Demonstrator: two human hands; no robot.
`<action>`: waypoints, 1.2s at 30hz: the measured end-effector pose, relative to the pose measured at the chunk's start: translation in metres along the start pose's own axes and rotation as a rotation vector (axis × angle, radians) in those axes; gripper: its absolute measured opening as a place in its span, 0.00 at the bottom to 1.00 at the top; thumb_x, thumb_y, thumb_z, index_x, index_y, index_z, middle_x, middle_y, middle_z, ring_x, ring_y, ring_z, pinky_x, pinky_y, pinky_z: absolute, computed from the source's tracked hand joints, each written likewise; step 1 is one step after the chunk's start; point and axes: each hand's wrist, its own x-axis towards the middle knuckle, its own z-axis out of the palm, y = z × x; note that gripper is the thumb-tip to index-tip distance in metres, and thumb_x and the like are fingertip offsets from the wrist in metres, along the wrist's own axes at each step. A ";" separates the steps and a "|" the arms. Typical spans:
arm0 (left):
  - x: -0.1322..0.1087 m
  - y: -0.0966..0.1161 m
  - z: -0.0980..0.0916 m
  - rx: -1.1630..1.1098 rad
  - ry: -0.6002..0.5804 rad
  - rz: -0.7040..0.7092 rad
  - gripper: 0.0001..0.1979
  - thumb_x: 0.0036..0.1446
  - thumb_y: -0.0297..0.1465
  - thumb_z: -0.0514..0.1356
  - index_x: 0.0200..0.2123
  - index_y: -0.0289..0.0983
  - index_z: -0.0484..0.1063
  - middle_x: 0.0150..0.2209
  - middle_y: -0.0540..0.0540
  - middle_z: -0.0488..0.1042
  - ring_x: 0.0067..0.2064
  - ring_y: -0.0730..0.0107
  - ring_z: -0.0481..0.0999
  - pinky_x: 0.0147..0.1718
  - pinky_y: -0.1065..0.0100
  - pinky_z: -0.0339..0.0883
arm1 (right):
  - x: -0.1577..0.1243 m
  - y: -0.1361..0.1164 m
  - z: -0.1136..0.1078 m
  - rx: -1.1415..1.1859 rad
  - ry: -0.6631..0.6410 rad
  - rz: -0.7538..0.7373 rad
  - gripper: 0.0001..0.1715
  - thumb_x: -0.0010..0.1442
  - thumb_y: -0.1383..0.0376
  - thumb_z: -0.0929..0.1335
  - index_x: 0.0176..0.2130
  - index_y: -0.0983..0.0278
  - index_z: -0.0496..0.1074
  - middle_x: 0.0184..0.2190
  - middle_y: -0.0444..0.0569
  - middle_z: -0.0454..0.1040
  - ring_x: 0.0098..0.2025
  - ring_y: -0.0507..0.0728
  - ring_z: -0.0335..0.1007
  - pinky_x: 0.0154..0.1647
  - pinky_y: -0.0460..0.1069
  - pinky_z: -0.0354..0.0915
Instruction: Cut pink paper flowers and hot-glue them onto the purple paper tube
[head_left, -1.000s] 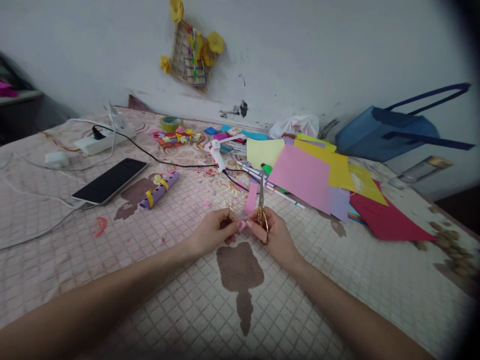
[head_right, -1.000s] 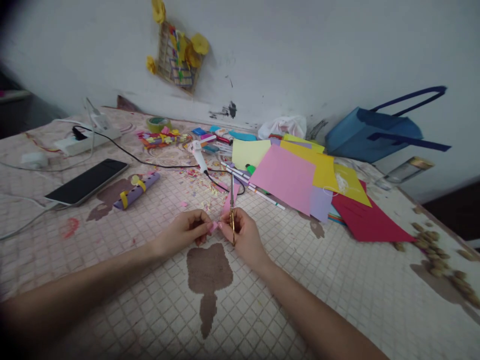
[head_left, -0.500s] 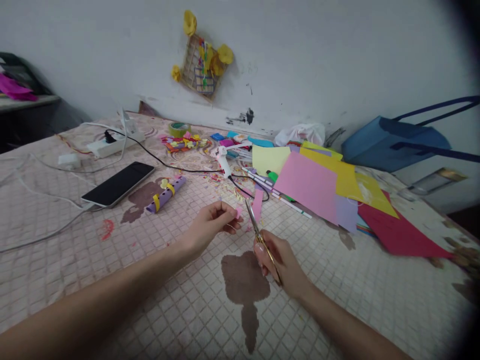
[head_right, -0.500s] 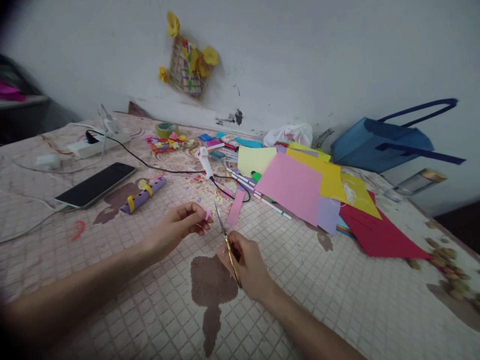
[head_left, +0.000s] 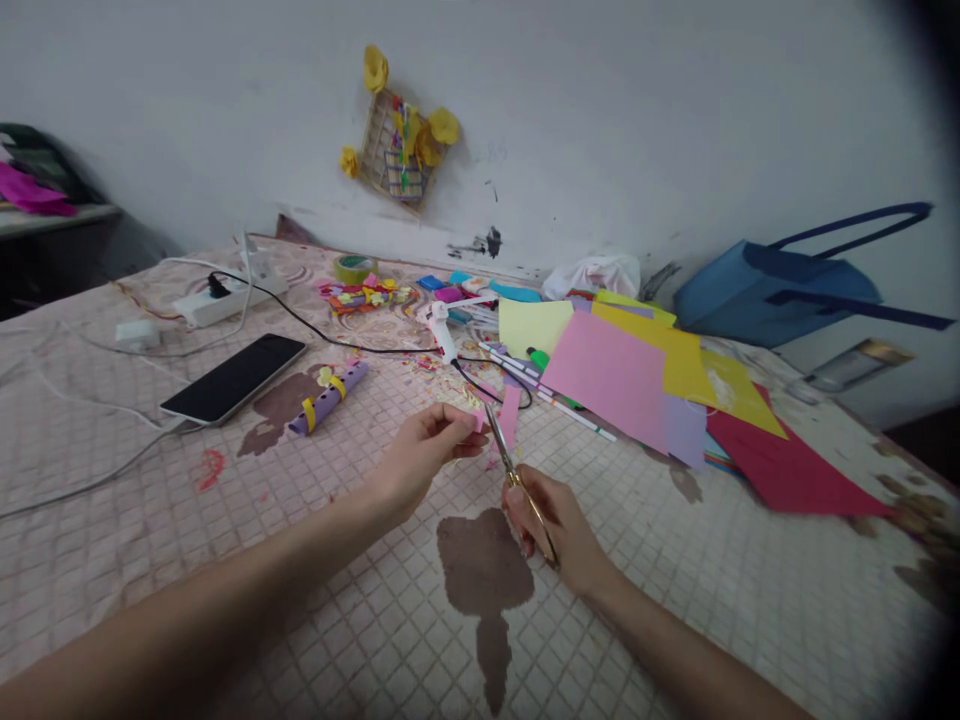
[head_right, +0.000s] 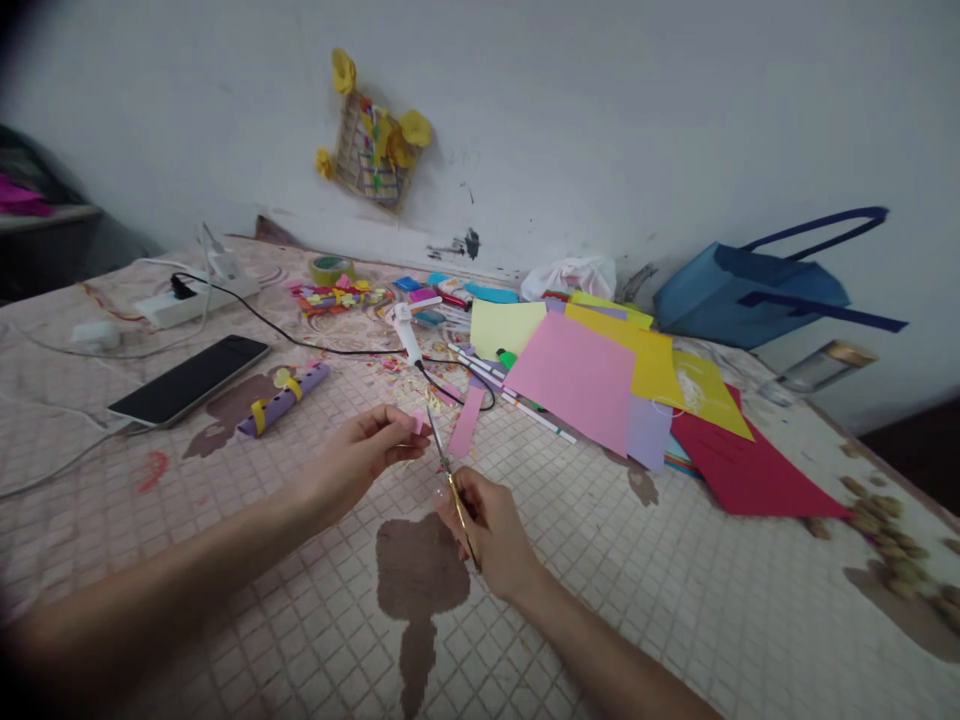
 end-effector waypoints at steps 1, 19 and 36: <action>-0.001 0.000 -0.001 0.000 -0.001 -0.002 0.10 0.48 0.33 0.63 0.27 0.33 0.67 0.29 0.47 0.74 0.32 0.73 0.74 0.36 0.68 0.67 | 0.000 0.001 0.000 -0.019 0.001 -0.006 0.24 0.55 0.46 0.62 0.24 0.62 0.58 0.17 0.39 0.57 0.17 0.48 0.53 0.16 0.44 0.52; -0.011 -0.002 0.000 -0.070 0.027 -0.028 0.09 0.48 0.31 0.62 0.26 0.32 0.67 0.27 0.47 0.72 0.30 0.74 0.71 0.35 0.68 0.65 | 0.000 0.001 0.004 -0.201 -0.001 -0.045 0.19 0.58 0.52 0.61 0.25 0.63 0.59 0.17 0.39 0.56 0.18 0.48 0.53 0.17 0.44 0.49; -0.012 -0.004 0.002 -0.100 0.048 -0.016 0.07 0.49 0.30 0.62 0.26 0.32 0.67 0.27 0.48 0.70 0.30 0.74 0.70 0.36 0.68 0.64 | 0.001 0.000 0.006 -0.219 -0.002 -0.027 0.19 0.59 0.52 0.61 0.25 0.63 0.58 0.17 0.38 0.55 0.18 0.48 0.52 0.18 0.43 0.49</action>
